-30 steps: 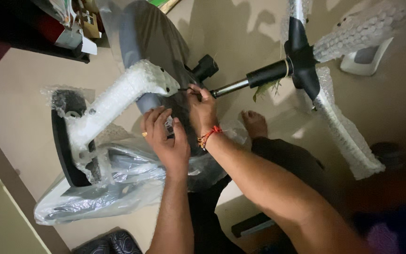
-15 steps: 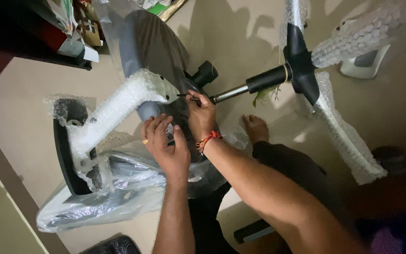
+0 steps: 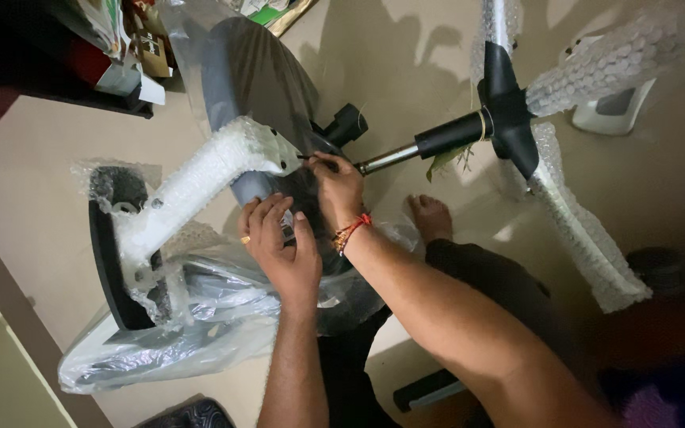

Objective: The person assembles an office chair by attaching the seat to the base using an Allen key. They insert and tighten multiple screws at the junction between the seat and the central column, then remove protective bubble wrap from the base.

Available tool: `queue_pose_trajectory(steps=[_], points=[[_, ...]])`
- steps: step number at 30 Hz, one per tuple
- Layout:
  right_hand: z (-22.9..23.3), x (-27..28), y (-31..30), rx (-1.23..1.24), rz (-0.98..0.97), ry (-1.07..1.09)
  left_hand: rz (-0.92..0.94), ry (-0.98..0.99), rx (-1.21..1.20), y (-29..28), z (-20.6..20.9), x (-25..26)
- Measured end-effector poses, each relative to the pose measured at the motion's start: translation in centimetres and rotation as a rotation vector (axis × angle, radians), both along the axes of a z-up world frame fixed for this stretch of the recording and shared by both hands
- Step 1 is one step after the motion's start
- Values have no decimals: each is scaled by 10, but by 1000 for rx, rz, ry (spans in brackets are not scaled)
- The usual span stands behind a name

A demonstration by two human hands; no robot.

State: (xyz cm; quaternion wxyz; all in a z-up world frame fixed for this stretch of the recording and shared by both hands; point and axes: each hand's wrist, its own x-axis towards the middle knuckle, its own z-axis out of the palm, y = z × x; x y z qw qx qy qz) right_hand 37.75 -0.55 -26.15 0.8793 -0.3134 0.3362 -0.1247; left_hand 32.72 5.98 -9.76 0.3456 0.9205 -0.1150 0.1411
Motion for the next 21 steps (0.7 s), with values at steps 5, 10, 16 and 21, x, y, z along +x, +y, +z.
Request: queue_pose_trajectory(steps=[5, 10, 16, 21], points=[[10, -4, -4, -151, 103, 132, 10, 25, 14, 0, -1, -1], [20, -5, -1, -169, 81, 88, 0, 6, 5, 0, -2, 0], [28, -1, -1, -81, 73, 111, 6, 9, 10, 0, -3, 0], [35, 0, -2, -20, 112, 167, 0, 1, 16, 1, -3, 1]])
